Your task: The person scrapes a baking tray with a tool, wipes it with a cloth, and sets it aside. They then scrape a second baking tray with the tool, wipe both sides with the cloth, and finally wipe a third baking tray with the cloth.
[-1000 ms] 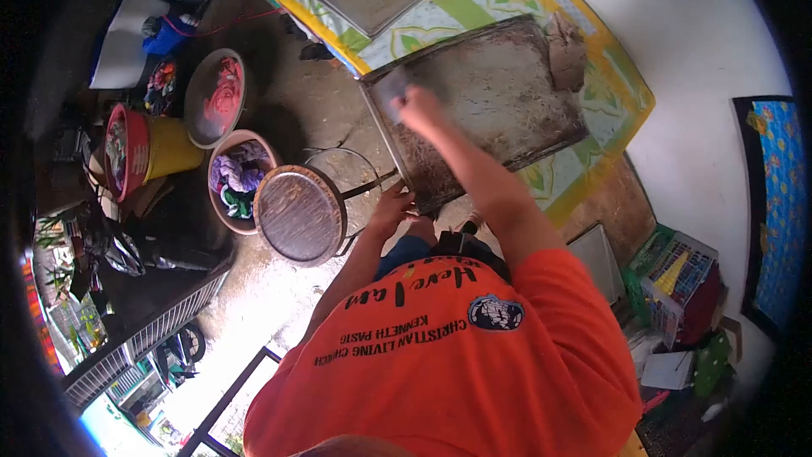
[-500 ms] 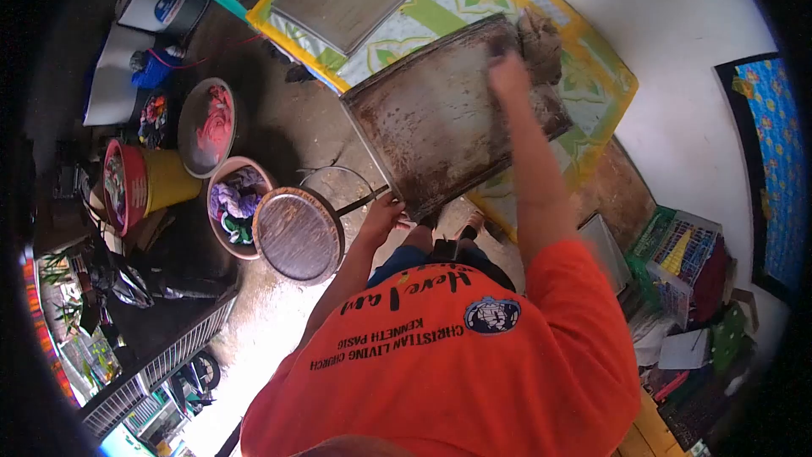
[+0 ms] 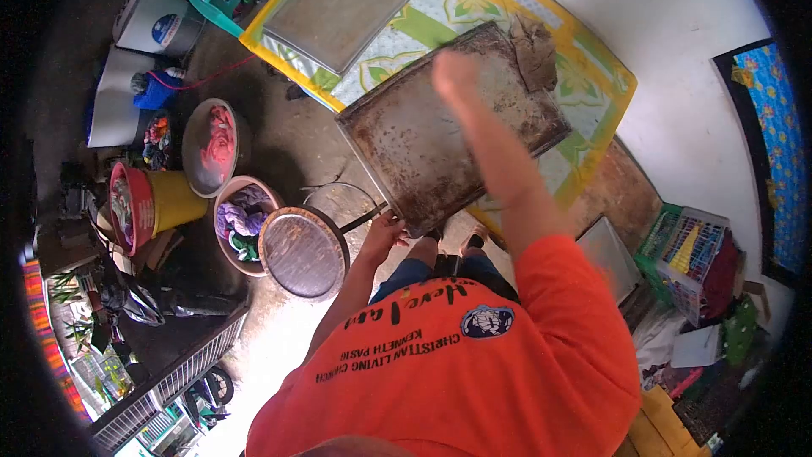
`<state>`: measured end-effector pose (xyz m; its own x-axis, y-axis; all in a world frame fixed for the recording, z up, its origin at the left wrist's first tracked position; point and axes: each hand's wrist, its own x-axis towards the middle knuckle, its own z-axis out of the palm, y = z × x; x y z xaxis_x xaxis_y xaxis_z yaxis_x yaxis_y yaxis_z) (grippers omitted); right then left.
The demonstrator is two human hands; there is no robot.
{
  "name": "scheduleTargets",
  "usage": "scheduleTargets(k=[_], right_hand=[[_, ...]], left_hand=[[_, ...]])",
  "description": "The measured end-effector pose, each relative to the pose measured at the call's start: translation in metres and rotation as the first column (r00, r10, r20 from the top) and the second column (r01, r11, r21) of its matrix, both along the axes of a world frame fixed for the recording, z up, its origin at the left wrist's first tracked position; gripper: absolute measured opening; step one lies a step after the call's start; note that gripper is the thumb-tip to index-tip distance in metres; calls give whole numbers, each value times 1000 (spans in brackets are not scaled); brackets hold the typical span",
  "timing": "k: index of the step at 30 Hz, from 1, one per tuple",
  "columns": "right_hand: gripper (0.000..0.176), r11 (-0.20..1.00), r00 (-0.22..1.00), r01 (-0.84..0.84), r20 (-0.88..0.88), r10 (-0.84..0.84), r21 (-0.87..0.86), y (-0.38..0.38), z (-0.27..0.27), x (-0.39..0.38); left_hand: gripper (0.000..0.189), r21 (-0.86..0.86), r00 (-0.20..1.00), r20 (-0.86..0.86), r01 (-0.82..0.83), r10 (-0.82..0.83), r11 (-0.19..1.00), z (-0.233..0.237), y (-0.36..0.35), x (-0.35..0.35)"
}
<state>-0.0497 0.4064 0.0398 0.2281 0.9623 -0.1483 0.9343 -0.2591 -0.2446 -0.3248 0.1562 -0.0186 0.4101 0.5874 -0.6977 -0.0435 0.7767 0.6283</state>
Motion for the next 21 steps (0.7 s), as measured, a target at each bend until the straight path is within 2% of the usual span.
scheduleTargets(k=[1,3,4,6,7,9,10,11,12,13,16,18,19,20,21], right_hand=[[22,1000,1000,-2,-23,1,-11,-8,-5,-45],[20,965,965,-255,-84,250,-63,-33,-1,-124],[18,954,940,-298,-162,301,38,-50,6,-154],[18,935,891,-354,-307,335,-6,-62,19,-171],[18,950,909,-302,-323,262,-80,-57,18,-160],[20,994,920,-66,-392,27,-87,-37,-12,-103],[20,997,906,69,-416,-73,-26,-27,-9,-61],[19,993,904,120,-416,-100,21,-15,-18,-9],[23,953,931,286,-266,-251,98,0,-38,39],[26,939,939,319,-179,-295,129,-5,0,64],[26,945,948,315,-85,-308,83,-2,16,85],[20,995,997,75,19,-76,73,-7,-6,38],[19,992,999,-46,-11,48,119,-26,10,-3],[18,978,980,-196,-30,199,70,-34,2,-36],[16,969,968,-236,-72,241,68,-43,-5,-71]], left_hand=[[32,2,1000,3,12,-12,1000,0,0,-1],[32,-12,1000,-21,23,-23,1000,-3,1,-1],[32,-20,999,-33,30,-31,999,-3,1,-1],[34,-2,999,-40,26,-26,1000,2,1,2],[34,6,999,-48,20,-20,1000,4,0,1],[35,5,998,-51,-22,22,1000,5,-3,1],[35,3,998,-49,-44,44,999,5,-4,2],[37,11,998,-49,-49,50,999,4,-5,2],[37,12,998,-37,-55,56,998,2,-6,1],[37,12,998,-24,-60,60,998,1,-7,1],[36,-4,999,-38,-38,38,999,5,-2,2],[36,-8,999,-43,-18,18,1000,9,2,3],[36,-3,999,-35,-15,15,1000,10,3,4],[35,1,999,-31,-8,8,1000,11,3,3],[35,-5,1000,-11,6,-6,1000,6,2,1]])
